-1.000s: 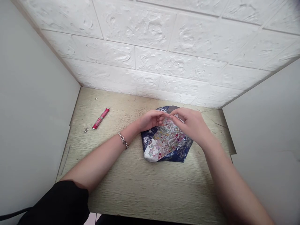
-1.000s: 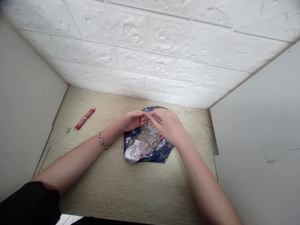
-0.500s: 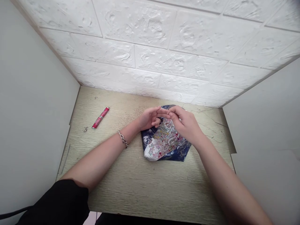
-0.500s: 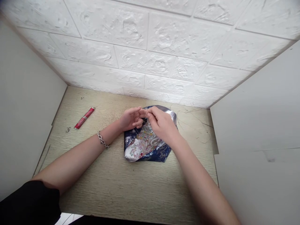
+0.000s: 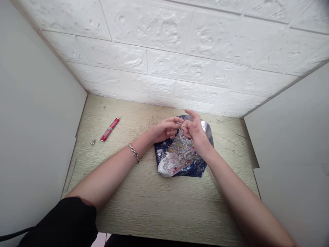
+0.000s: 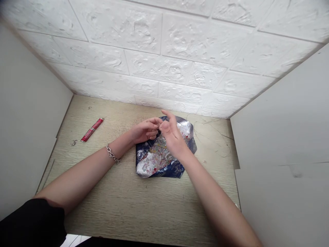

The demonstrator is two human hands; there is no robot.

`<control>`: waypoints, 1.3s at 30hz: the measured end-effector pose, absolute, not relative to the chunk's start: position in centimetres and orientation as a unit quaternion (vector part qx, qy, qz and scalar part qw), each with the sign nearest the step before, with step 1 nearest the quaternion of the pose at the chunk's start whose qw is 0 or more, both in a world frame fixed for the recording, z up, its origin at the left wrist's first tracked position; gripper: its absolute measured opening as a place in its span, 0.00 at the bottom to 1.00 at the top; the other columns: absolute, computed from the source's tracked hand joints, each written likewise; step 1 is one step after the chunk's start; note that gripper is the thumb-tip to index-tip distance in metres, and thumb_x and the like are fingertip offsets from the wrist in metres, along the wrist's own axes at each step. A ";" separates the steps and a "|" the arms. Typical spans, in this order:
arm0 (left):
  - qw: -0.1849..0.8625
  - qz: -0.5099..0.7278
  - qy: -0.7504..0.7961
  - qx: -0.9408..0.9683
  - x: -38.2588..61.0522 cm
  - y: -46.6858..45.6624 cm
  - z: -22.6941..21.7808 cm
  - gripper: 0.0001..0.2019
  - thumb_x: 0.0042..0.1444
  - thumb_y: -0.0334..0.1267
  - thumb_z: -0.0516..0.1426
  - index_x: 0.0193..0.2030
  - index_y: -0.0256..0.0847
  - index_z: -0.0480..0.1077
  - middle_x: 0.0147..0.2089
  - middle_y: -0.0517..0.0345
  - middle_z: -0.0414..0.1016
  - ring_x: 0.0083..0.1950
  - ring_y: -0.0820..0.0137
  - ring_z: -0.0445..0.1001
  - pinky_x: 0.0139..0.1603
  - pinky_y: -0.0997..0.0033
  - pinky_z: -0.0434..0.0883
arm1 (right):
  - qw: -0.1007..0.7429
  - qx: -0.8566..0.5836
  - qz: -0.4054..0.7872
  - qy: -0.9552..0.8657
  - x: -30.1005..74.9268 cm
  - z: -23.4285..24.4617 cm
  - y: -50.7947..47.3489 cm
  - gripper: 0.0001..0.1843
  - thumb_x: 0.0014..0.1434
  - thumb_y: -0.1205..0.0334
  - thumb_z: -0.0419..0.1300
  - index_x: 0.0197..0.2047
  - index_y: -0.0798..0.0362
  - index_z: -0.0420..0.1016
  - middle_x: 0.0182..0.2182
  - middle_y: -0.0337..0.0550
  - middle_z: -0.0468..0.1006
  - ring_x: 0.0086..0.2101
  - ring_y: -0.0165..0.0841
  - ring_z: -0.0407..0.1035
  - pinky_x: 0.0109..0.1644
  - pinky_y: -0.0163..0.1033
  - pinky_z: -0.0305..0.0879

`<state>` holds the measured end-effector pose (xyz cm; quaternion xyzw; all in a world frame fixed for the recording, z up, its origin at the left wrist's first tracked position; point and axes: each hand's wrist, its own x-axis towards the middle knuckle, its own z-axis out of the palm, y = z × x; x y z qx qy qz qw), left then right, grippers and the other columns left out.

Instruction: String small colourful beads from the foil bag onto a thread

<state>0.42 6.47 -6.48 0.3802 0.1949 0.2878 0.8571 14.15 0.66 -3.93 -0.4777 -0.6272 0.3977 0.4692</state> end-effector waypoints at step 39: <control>0.792 0.350 0.289 0.407 1.4 6.5 -7.2 0.10 0.44 0.37 0.60 0.34 0.33 0.71 0.23 0.63 0.70 0.19 0.86 0.62 0.19 0.84 0.58 | -0.110 -0.488 0.150 -0.853 12.4 -1.8 -2.8 0.08 0.47 0.72 0.50 0.24 0.56 0.70 0.22 0.41 0.69 0.23 0.27 0.62 0.21 0.33 0.41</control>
